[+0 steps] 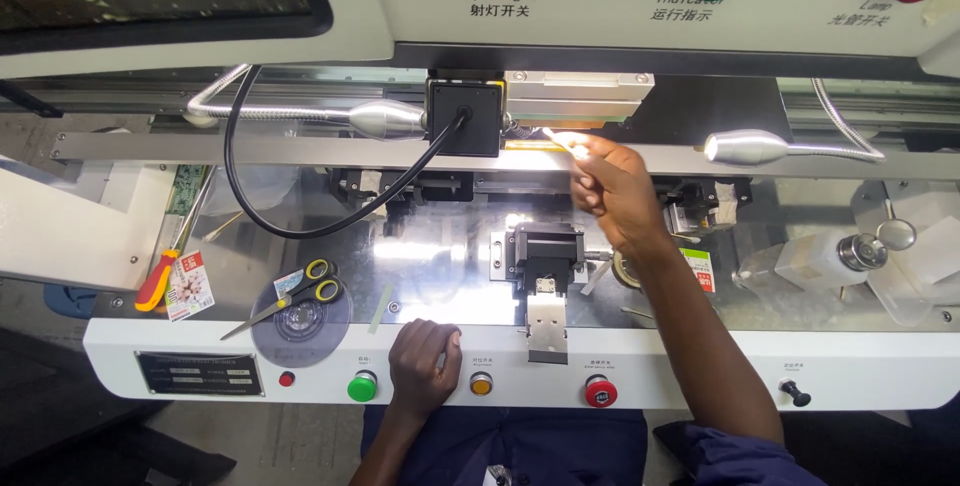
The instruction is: Cleaning a delicate electronic component inside a bonding machine using a cotton swab and interacting with the machine's control interface.
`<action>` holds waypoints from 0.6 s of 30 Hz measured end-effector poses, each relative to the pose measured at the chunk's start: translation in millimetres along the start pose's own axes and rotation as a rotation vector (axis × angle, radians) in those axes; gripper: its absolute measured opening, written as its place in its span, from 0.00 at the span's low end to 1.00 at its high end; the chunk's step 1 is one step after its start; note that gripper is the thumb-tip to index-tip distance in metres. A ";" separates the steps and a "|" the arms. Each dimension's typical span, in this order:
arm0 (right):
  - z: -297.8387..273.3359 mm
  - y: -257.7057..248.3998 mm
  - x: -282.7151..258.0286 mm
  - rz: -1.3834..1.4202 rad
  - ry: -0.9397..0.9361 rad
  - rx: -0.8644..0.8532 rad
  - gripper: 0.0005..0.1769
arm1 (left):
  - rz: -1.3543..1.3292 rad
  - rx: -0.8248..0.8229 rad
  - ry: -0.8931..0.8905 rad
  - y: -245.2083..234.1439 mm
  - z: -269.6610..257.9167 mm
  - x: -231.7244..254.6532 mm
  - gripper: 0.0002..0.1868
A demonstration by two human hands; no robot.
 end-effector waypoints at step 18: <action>-5.1 -2.6 -42.6 -1.327 -0.732 0.106 0.15 | -0.011 -0.006 -0.013 0.3 0.2 -2.1 0.08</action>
Point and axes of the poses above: each hand's wrist, its own z-axis towards the middle knuckle, its own y-axis out of the palm, x = y × z, the point moved 8 cm from there along z, towards the middle knuckle, and after that the axes turned 2 degrees about -y, right-handed, at the moved point
